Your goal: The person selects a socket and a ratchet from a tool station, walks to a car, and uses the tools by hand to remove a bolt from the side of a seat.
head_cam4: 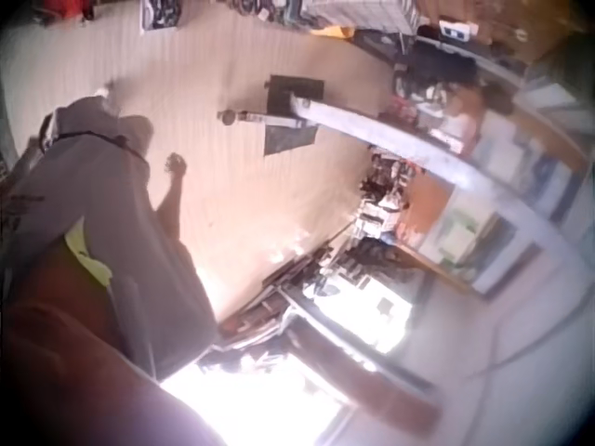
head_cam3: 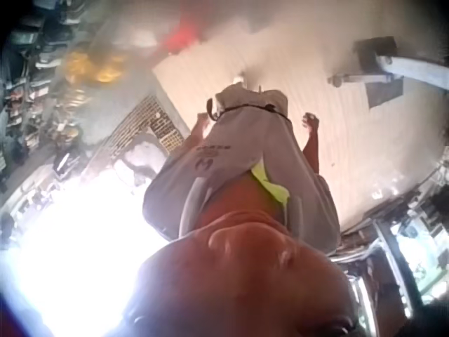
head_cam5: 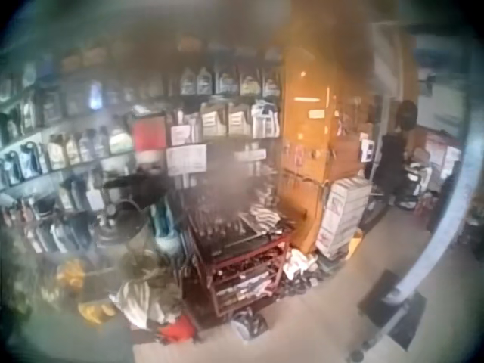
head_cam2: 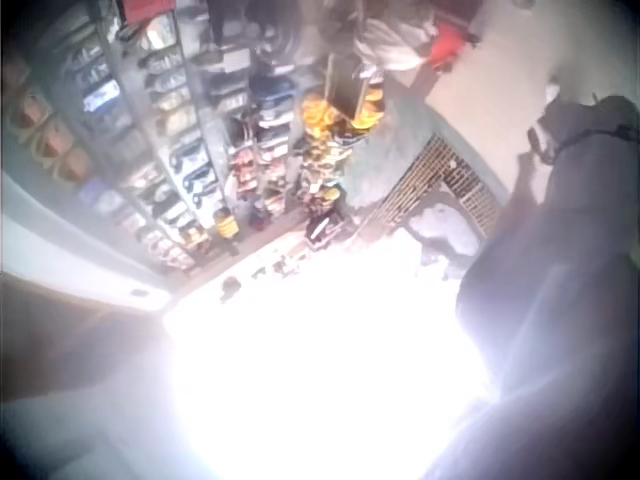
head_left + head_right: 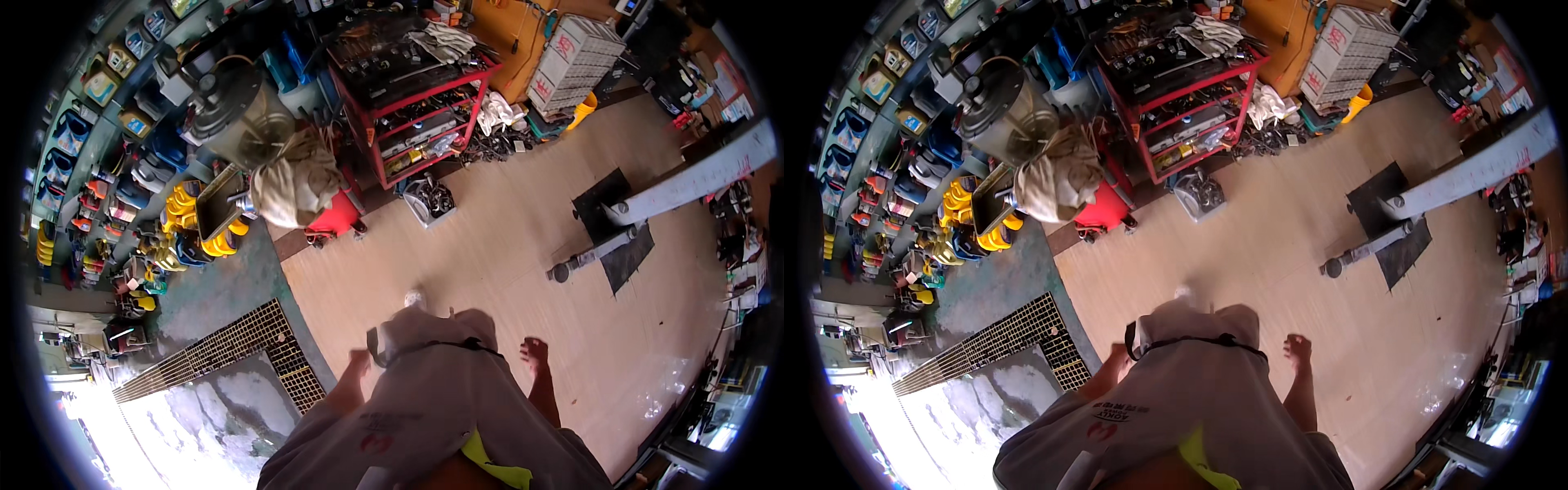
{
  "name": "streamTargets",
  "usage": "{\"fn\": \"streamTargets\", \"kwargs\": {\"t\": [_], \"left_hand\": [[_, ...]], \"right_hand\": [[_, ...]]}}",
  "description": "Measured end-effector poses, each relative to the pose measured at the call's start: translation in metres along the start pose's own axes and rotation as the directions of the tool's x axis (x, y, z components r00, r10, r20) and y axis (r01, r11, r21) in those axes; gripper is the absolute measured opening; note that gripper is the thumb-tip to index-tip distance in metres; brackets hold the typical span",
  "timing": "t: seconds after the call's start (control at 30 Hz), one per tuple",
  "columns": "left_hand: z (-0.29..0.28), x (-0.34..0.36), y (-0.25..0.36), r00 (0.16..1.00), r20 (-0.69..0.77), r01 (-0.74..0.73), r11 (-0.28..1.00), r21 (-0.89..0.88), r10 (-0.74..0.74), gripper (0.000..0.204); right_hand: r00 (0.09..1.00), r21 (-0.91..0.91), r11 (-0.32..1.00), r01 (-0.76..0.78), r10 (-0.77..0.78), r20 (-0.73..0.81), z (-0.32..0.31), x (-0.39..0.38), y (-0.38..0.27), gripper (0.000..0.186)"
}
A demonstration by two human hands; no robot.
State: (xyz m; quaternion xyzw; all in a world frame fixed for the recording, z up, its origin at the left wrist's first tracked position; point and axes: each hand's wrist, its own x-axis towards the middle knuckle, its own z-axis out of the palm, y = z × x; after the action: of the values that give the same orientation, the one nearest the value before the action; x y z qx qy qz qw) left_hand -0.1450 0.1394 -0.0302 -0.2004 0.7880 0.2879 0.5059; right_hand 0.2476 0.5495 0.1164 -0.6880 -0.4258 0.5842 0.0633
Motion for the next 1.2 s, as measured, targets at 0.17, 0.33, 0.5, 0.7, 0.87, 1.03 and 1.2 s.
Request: {"fn": "streamTargets", "kwargs": {"t": [0.17,0.33,0.5,0.7,0.87,1.03,1.2], "left_hand": [[0.072,-0.022,0.261,0.908,-0.031,-0.415,0.890,-0.189,0.417,0.042],[0.077,-0.064,0.446,0.917,-0.087,-0.389,0.828,-0.404,0.388,0.050],[0.153,-0.086,0.465,0.941,-0.241,-0.323,0.838,-0.440,0.236,0.053],[0.184,-0.097,0.448,0.898,-0.440,-0.241,0.863,-0.444,0.024,0.051],[0.184,-0.081,0.497,0.813,-0.574,-0.312,0.905,-0.291,0.096,0.051],[0.138,-0.080,0.625,0.750,-0.595,-0.451,0.881,-0.143,0.288,0.054],[0.112,-0.087,0.722,0.654,-0.647,-0.591,0.798,-0.113,0.393,0.050]], "right_hand": [[0.907,0.051,0.906,-0.419,0.415,0.076,-0.047,0.035,-0.003,0.012],[0.894,0.129,0.945,-0.302,0.233,0.383,-0.085,0.186,-0.037,0.013],[0.873,-0.095,0.990,-0.103,0.136,0.469,-0.103,0.372,-0.242,0.024],[0.959,-0.250,0.939,0.235,-0.183,0.215,0.025,0.405,-0.541,0.029],[0.811,-0.304,0.768,0.563,-0.443,0.381,0.117,0.363,-0.654,0.024],[0.559,-0.331,0.463,0.822,-0.548,0.623,0.223,0.346,-0.722,0.027],[0.313,-0.166,0.303,0.938,-0.539,0.782,0.359,0.312,-0.809,0.029]]}}
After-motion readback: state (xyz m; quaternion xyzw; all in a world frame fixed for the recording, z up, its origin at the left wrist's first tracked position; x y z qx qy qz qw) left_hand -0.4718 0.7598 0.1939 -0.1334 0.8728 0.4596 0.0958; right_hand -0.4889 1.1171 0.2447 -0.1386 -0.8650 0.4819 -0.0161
